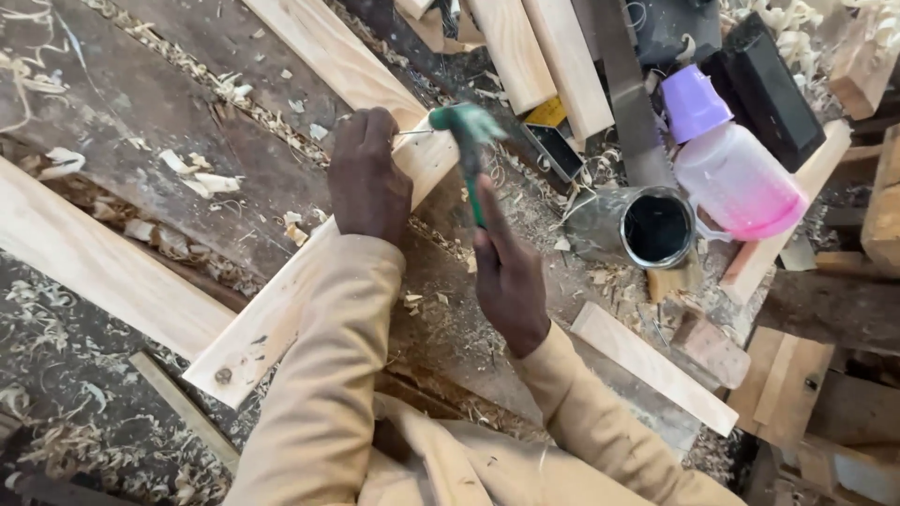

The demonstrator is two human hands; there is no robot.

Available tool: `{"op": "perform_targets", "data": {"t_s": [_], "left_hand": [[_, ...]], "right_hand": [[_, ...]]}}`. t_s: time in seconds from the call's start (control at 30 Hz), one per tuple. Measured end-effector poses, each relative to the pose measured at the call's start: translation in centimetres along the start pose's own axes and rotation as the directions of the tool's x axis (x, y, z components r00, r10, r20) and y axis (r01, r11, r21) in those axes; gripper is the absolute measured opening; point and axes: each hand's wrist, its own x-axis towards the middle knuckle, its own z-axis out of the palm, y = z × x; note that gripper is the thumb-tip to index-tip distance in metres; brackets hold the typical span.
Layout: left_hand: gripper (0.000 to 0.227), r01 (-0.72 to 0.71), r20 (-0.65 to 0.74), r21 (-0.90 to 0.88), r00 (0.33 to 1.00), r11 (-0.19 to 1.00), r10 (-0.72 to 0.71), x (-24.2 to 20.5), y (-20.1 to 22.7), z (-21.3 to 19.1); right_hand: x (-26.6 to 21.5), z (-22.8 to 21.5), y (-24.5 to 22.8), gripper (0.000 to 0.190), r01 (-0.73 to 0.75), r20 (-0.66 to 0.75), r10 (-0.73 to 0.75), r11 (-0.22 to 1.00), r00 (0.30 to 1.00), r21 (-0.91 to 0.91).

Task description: Assembling a wooden frame by aligning planks and hammering nails into the joints.

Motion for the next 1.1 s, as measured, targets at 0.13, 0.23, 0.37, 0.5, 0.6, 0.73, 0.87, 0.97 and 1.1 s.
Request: {"op": "perform_targets", "data": {"t_s": [0.13,0.23,0.37,0.5,0.6,0.73,0.87,0.97,1.1], "left_hand": [[0.015,0.014,0.005,0.004,1.000,1.000,-0.014,0.5,-0.3,0.2],[0.020,0.034,0.035,-0.023,0.999,0.999,-0.033,-0.1,0.4,-0.2],[0.036,-0.002,-0.003,-0.046,1.000,0.999,0.002,0.5,1.1,-0.8],[0.016,0.048,0.023,-0.005,0.999,0.999,-0.048,0.0,0.0,0.2],[0.017,0.051,0.033,0.009,0.998,0.999,-0.051,0.0,0.2,0.1],[0.014,0.052,0.045,-0.016,0.998,0.999,-0.051,-0.3,0.1,0.2],[0.018,0.049,0.051,-0.014,0.997,0.999,-0.049,0.2,-0.3,-0.1],[0.020,0.039,0.030,0.004,0.999,0.999,-0.039,0.1,-0.2,0.4],[0.020,0.022,0.029,0.013,0.999,1.000,-0.022,-0.1,0.1,0.3]], "right_hand": [[2.0,-1.8,-2.1,0.042,-0.087,0.028,0.085,0.991,0.996,0.105],[2.1,-4.0,-5.7,0.043,-0.009,-0.032,0.008,0.999,0.999,-0.031],[1.4,-3.8,-5.9,0.041,0.225,-0.244,-0.196,0.969,0.950,0.098],[1.1,-3.0,-2.6,0.045,0.221,-0.122,-0.209,0.971,0.970,0.091],[-0.4,-1.4,1.1,0.044,0.159,-0.049,-0.155,0.984,0.987,0.076],[-0.2,-0.7,1.2,0.042,-0.089,0.102,0.085,0.995,0.991,0.037],[2.4,-2.6,-2.6,0.043,0.001,0.000,-0.001,0.997,1.000,0.077],[1.6,-3.8,-3.2,0.046,0.197,-0.186,-0.180,0.977,0.966,0.076],[-0.2,0.0,0.8,0.022,0.239,-0.254,-0.225,0.971,0.941,0.021]]}}
